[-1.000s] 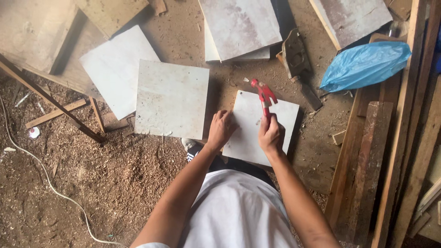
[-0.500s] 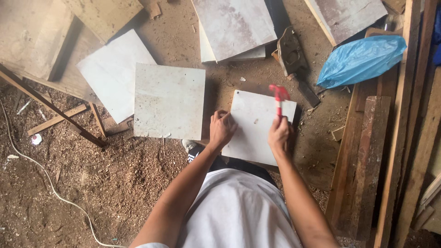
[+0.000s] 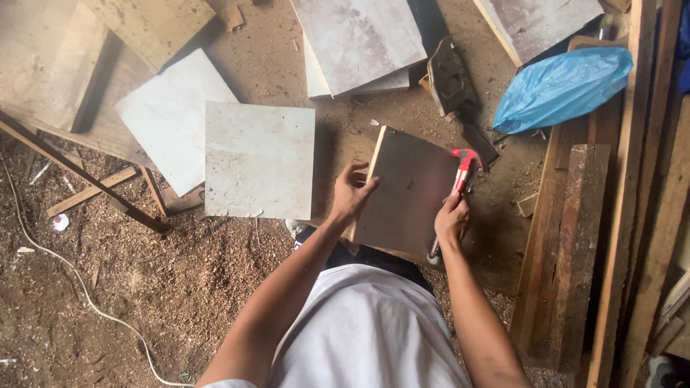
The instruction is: The person retrieves nails from a blue plastic bag and uses a hammer to fasten nails into square white panels. They align a panel with a wooden frame and secure it by hammering nails into the corners, repeating the process for multiple panels.
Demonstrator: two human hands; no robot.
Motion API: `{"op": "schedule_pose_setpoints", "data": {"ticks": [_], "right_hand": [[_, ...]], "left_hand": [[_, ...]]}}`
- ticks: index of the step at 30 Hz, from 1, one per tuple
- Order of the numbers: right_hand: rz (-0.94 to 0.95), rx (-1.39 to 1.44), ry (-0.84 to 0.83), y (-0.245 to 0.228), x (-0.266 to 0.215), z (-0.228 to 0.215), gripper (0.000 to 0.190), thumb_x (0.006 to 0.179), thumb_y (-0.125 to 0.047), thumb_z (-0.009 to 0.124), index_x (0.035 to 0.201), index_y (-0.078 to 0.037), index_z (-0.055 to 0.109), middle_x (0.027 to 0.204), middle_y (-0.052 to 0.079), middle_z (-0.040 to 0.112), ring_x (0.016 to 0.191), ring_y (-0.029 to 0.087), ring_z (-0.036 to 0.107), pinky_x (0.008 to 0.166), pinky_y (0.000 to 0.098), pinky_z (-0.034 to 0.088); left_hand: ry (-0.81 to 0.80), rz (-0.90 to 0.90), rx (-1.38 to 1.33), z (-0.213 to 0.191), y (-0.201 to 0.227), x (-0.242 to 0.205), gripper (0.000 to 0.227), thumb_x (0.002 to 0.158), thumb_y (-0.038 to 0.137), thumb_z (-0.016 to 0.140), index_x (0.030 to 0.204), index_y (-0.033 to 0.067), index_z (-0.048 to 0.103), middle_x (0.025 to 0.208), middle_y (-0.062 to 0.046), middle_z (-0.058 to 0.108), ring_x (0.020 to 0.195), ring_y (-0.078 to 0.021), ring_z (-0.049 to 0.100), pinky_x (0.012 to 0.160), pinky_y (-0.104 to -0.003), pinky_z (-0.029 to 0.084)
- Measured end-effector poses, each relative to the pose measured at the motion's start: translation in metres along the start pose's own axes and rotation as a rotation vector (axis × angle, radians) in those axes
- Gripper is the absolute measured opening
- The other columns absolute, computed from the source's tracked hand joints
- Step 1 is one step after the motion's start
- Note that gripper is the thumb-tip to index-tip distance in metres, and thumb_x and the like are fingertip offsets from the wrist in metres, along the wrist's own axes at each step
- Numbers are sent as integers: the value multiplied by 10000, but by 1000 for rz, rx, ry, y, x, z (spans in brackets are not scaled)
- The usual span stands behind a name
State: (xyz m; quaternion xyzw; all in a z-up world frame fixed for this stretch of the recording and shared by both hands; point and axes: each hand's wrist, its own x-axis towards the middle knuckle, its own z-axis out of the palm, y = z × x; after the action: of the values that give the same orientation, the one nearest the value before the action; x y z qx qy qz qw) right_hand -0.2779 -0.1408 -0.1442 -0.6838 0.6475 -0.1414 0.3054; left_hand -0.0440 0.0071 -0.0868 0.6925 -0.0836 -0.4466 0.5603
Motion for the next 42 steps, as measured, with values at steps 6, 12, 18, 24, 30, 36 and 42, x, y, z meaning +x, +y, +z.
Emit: {"op": "schedule_pose_setpoints", "data": {"ticks": [6, 12, 18, 24, 30, 36, 42], "right_hand": [[-200, 7, 6, 18, 16, 23, 543, 1107, -474, 437, 1058, -1, 699, 830, 241, 668, 749, 445, 669, 625, 536, 506], [-235, -15, -122, -4, 38, 25, 608, 1141, -429, 379, 819, 23, 629, 930, 200, 610, 797, 393, 622, 691, 521, 480], [-440, -82, -7, -85, 2, -22, 504, 1095, -434, 405, 1133, -9, 674, 1121, 206, 663, 1016, 380, 628, 869, 499, 504], [-235, 78, -248, -184, -2, -47, 520, 993, -472, 362, 1271, -113, 616, 1118, 123, 734, 964, 318, 707, 882, 470, 562], [-899, 557, -360, -221, 37, 8, 686, 1200, -494, 170, 1233, -58, 698, 1342, 237, 693, 1416, 300, 546, 1211, 471, 393], [-237, 1073, -937, -218, 52, 37, 579, 1135, -500, 249, 1067, -58, 618, 980, 82, 641, 870, 191, 603, 783, 329, 521], [-472, 977, -944, -233, 50, 36, 609, 1120, -483, 278, 839, -85, 643, 809, 46, 552, 730, 152, 533, 677, 311, 471]], "left_hand": [[-112, 275, 30, 0, 59, -20, 452, 855, 192, 730, 1239, -42, 683, 1098, -175, 778, 981, -177, 731, 874, -296, 579], [156, 393, 235, 5, 105, -56, 406, 788, 223, 741, 1105, -32, 741, 811, -149, 764, 702, -148, 727, 696, -298, 574], [206, 450, 290, 8, 142, -76, 370, 768, 224, 746, 1071, 11, 756, 688, -117, 730, 585, -153, 691, 623, -306, 559], [247, 536, 333, 12, 144, -77, 373, 750, 214, 802, 1051, 1, 745, 707, -125, 725, 611, -174, 710, 624, -328, 569], [183, 473, 247, 12, 141, -76, 366, 799, 212, 782, 1102, 8, 744, 745, -95, 763, 632, -143, 746, 638, -290, 597], [-89, 520, 195, 10, 134, -71, 656, 865, 268, 804, 1395, -41, 572, 822, -113, 784, 696, -128, 753, 688, -283, 609], [-280, 456, 81, -18, 119, -61, 584, 957, 258, 743, 1449, 3, 559, 1062, -98, 784, 867, -126, 749, 816, -284, 609]]}}
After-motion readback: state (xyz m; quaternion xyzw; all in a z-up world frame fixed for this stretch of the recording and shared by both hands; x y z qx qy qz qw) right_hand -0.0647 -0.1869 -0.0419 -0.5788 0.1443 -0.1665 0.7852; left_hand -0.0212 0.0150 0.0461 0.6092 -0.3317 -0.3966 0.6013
